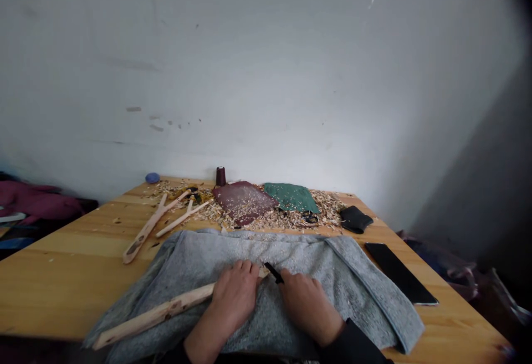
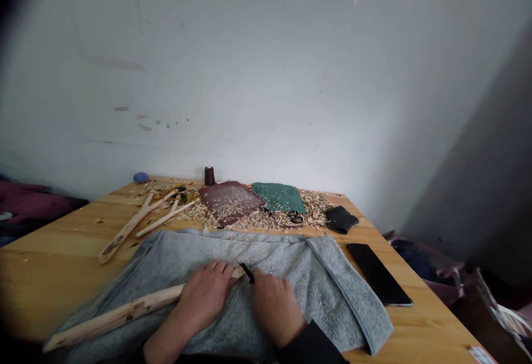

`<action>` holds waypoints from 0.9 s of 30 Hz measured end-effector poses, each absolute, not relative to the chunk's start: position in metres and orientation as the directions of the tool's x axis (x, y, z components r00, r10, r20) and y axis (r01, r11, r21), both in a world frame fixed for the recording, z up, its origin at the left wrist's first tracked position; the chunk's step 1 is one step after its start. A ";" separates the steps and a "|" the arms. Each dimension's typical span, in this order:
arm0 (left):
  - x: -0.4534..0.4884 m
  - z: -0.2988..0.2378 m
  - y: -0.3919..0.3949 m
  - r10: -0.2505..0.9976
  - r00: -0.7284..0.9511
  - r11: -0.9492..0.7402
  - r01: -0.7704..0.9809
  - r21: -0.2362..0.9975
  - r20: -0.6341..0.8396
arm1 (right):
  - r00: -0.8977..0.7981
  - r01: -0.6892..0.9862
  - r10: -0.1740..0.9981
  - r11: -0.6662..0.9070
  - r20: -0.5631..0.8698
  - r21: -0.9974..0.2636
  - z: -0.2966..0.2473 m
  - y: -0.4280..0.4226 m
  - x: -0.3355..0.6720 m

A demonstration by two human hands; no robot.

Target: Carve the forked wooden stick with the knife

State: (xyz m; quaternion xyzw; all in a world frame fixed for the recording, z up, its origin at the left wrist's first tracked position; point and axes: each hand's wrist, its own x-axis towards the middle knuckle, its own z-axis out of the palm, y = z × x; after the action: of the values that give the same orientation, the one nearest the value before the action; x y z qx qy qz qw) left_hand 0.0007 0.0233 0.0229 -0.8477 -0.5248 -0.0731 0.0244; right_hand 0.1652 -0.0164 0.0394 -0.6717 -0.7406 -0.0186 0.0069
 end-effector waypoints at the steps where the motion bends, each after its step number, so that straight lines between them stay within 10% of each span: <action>1: 0.001 0.023 0.023 0.889 0.433 -0.443 0.896 0.039 0.147 | -0.100 0.995 0.994 0.099 0.038 0.018 0.038 -0.017 0.165; 27: 0.005 0.029 0.023 0.892 0.453 -0.453 0.891 0.039 0.010 | -0.093 0.990 0.996 0.093 -0.003 0.102 0.050 0.009 0.126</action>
State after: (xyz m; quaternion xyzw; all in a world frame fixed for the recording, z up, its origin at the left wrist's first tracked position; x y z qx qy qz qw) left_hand 0.0046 0.0228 0.0295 -0.8522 -0.5228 -0.0146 -0.0139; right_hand 0.1260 0.0093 0.0503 -0.6724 -0.7384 -0.0368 -0.0355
